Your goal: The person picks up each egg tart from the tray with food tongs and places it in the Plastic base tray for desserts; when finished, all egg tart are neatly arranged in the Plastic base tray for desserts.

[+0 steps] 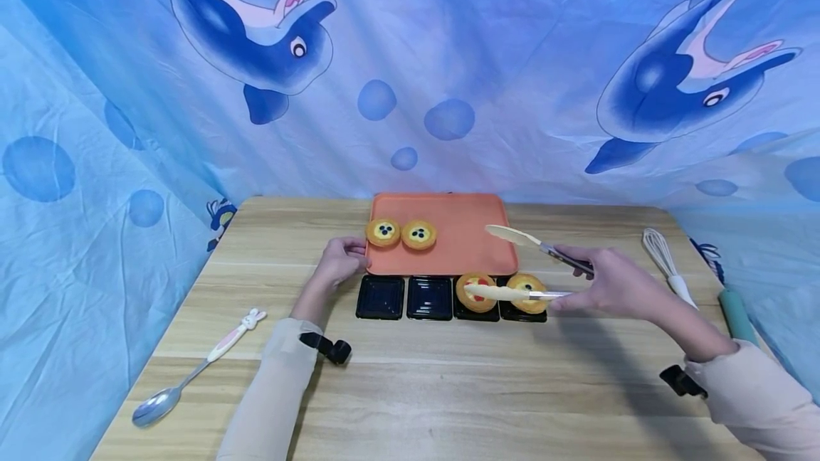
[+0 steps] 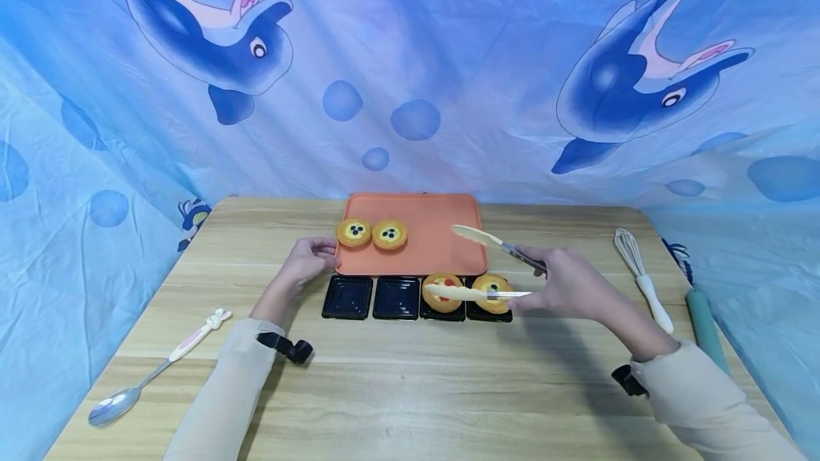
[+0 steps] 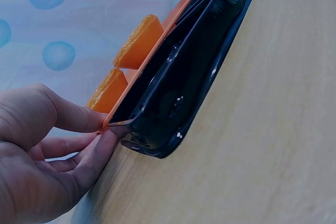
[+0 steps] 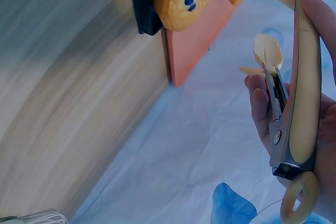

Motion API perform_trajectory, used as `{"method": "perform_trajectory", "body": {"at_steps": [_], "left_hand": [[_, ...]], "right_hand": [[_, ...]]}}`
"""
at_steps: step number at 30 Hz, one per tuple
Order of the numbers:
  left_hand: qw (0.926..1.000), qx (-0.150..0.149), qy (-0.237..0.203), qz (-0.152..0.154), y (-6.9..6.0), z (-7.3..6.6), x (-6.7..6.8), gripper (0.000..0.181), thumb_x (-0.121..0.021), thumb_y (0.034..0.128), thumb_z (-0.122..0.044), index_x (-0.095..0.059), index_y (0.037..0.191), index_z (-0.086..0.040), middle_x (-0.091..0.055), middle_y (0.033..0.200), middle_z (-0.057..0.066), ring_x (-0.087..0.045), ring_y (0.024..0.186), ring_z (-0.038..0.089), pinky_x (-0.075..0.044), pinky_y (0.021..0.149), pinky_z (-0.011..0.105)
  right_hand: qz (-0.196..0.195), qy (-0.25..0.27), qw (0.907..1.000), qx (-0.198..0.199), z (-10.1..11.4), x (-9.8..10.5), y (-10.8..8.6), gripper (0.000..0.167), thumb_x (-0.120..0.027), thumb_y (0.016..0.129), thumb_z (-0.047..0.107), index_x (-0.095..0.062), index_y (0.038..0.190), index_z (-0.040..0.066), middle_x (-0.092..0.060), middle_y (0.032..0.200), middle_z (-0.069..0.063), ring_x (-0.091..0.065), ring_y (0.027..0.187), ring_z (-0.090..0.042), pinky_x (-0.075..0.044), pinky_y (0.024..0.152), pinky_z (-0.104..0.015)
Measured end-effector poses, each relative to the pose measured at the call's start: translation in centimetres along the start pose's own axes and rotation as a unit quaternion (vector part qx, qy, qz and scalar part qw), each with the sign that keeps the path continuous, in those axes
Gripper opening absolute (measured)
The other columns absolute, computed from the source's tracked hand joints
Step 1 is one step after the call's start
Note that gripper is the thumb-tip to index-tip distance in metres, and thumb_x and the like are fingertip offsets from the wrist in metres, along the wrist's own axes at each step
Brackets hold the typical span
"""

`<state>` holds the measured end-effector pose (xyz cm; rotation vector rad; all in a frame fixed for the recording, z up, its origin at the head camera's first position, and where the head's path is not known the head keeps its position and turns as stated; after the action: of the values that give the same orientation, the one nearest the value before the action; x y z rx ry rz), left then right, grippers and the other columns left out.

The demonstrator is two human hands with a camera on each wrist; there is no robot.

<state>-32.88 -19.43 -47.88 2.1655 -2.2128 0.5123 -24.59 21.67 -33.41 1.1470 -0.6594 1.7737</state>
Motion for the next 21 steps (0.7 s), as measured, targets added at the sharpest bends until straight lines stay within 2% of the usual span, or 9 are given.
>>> {"method": "perform_trajectory", "body": {"at_steps": [6,11,17,21], "left_hand": [[1.0000,-0.003,0.007,0.000,-0.1,-0.1,-0.1,0.046,-0.065,0.0824,0.012,-0.055,0.127,0.011,-0.059,0.115,0.024,-0.062,0.096,0.029,-0.058,0.073,0.029],[0.9999,-0.006,0.008,-0.003,-0.2,-0.1,0.5,0.047,-0.065,0.0832,0.012,-0.054,0.129,0.011,-0.058,0.118,0.025,-0.061,0.098,0.030,-0.058,0.074,0.029],[1.0000,-0.005,0.000,0.000,-0.1,0.1,0.3,0.046,-0.064,0.0821,0.014,-0.055,0.127,0.011,-0.058,0.117,0.025,-0.062,0.098,0.030,-0.059,0.075,0.029],[1.0000,-0.005,-0.001,0.001,0.1,0.2,0.1,0.045,-0.062,0.0812,0.015,-0.055,0.126,0.012,-0.058,0.116,0.025,-0.063,0.095,0.028,-0.059,0.074,0.028]], "right_hand": [[-0.028,-0.009,0.9986,0.043,1.1,1.4,1.0,0.092,-0.088,0.070,0.048,-0.054,0.138,-0.004,-0.069,0.098,-0.010,-0.052,0.070,-0.014,-0.043,0.056,-0.030],[-0.030,-0.019,0.9984,0.044,2.0,2.0,3.5,0.094,-0.087,0.070,0.050,-0.053,0.141,-0.001,-0.069,0.090,-0.009,-0.052,0.065,-0.015,-0.042,0.056,-0.031],[-0.014,-0.013,0.9987,0.047,2.4,1.7,6.9,0.098,-0.085,0.071,0.053,-0.050,0.143,-0.003,-0.049,0.062,0.000,-0.039,0.056,-0.014,-0.034,0.051,-0.030],[-0.011,0.004,0.9987,0.049,2.2,1.1,9.2,0.093,-0.087,0.072,0.046,-0.051,0.141,-0.004,-0.037,0.056,0.004,-0.029,0.050,-0.011,-0.028,0.047,-0.028]]}}
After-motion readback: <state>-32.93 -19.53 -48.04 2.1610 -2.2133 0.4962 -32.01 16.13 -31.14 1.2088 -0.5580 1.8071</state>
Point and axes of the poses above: each hand's wrist, its own y-axis towards the middle knuckle, its own x-axis out of the back of the hand, z = x × y, the point moved 9 cm from there along y, towards the middle knuckle
